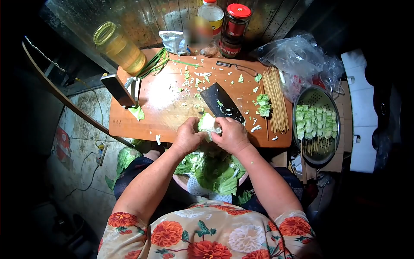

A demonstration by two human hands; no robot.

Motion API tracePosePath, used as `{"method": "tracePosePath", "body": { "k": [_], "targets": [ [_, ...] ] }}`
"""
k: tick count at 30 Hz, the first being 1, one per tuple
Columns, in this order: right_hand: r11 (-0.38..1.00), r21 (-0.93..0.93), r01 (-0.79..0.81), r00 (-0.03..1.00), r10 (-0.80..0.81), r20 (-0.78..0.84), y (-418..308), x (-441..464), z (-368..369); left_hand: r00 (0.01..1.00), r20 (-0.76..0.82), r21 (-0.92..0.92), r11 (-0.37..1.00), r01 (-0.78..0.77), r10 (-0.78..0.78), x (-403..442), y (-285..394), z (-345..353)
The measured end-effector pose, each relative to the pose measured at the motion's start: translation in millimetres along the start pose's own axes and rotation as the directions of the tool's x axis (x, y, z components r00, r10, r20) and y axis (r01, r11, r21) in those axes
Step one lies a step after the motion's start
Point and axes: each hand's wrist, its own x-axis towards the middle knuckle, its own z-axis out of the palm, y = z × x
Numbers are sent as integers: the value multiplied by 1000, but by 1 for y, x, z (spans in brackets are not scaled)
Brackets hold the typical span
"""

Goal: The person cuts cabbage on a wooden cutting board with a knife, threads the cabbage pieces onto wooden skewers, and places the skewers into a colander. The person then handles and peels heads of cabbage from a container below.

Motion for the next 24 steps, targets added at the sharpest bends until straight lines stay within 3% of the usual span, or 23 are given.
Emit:
{"method": "tracePosePath", "body": {
  "k": [5, 8, 10, 12, 15, 17, 21, 23, 24],
  "targets": [
    [999, -18, -49, 998, 49, 33, -4, 5, -6, 1000, -1, 29, 1000, 6, -6, 0, 1, -1],
    [992, 68, -110, 994, 107, 33, 8, 7, -1, 999, 28, 108, 993, 38, -41, 0, 7, -3],
    [952, 274, -132, 991, 136, 4, 22, 11, 9, 996, 33, 110, 991, 73, -77, 1, 11, -7],
    [938, 291, -189, 982, 181, 55, 28, 12, 10, 993, 39, 114, 987, 110, -115, 1, 16, -8],
    [921, 292, -257, 965, 228, 131, 25, 13, 6, 990, 26, 56, 989, 138, -140, -2, 24, -7],
    [923, 278, -267, 961, 231, 154, 22, 13, 3, 967, 61, -147, 956, 254, -247, -3, 30, -7],
    [926, 286, -247, 968, 223, 116, 6, 9, -4, 975, 3, -82, 972, 221, -221, 0, 23, -3],
    [913, 300, -277, 960, 250, 127, 1, 8, -4, 966, -39, -171, 954, 245, -255, 3, 21, -3],
    [956, 226, -189, 982, 189, 23, 1, 8, -3, 967, -40, -171, 955, 243, -254, 3, 21, -7]
  ]
}}
